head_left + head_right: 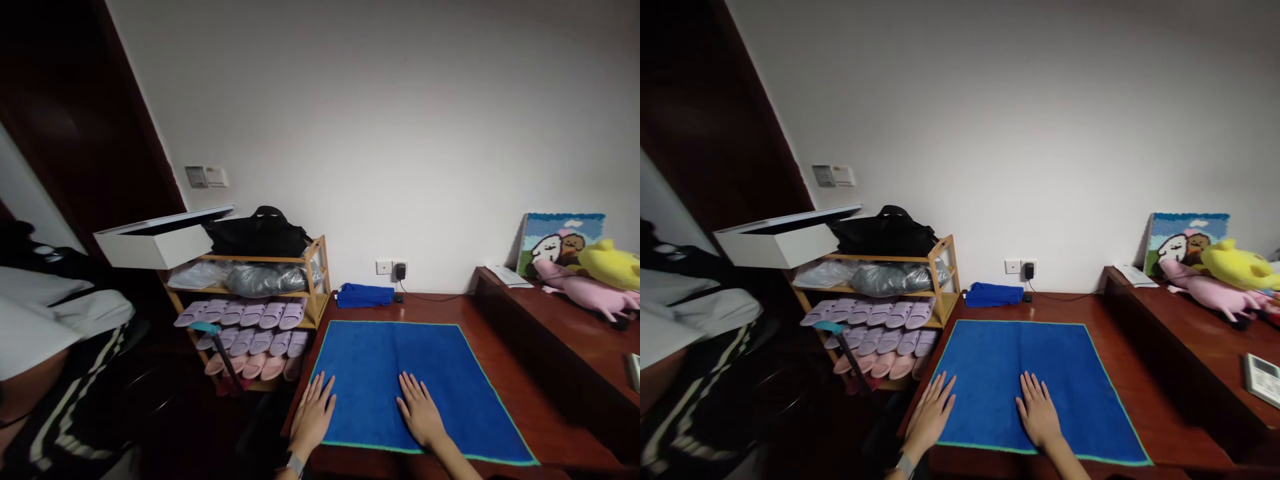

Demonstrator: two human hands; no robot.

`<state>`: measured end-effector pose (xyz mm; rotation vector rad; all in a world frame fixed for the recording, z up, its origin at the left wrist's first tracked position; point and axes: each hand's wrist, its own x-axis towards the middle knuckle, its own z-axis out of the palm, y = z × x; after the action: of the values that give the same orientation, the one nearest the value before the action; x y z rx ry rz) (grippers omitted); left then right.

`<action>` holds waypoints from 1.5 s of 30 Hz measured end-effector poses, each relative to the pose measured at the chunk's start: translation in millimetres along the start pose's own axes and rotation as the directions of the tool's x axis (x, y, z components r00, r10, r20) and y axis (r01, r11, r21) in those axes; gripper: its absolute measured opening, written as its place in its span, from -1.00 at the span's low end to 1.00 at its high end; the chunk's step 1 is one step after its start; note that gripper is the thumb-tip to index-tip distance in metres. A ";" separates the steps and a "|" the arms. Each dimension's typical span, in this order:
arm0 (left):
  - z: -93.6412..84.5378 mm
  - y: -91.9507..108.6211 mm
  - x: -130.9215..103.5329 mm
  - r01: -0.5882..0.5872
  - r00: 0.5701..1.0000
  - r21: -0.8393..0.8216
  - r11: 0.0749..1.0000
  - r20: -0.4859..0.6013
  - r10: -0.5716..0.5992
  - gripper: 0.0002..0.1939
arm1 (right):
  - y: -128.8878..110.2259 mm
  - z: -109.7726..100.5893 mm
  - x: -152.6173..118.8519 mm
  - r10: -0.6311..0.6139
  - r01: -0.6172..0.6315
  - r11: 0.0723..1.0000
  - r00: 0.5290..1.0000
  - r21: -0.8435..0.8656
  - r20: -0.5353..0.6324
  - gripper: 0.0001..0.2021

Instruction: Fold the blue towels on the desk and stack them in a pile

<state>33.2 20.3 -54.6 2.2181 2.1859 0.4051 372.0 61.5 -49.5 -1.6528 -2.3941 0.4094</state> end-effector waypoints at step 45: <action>7.9 -11.3 132.4 0.127 0.988 0.090 0.988 0.076 -0.134 -0.34 | 209.2 -33.2 -29.5 0.396 -0.410 0.899 0.911 -0.156 -0.113 -0.27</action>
<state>23.3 152.2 -40.2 2.0730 2.3296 0.2192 576.9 107.6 -89.3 -2.2112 -2.0727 0.1893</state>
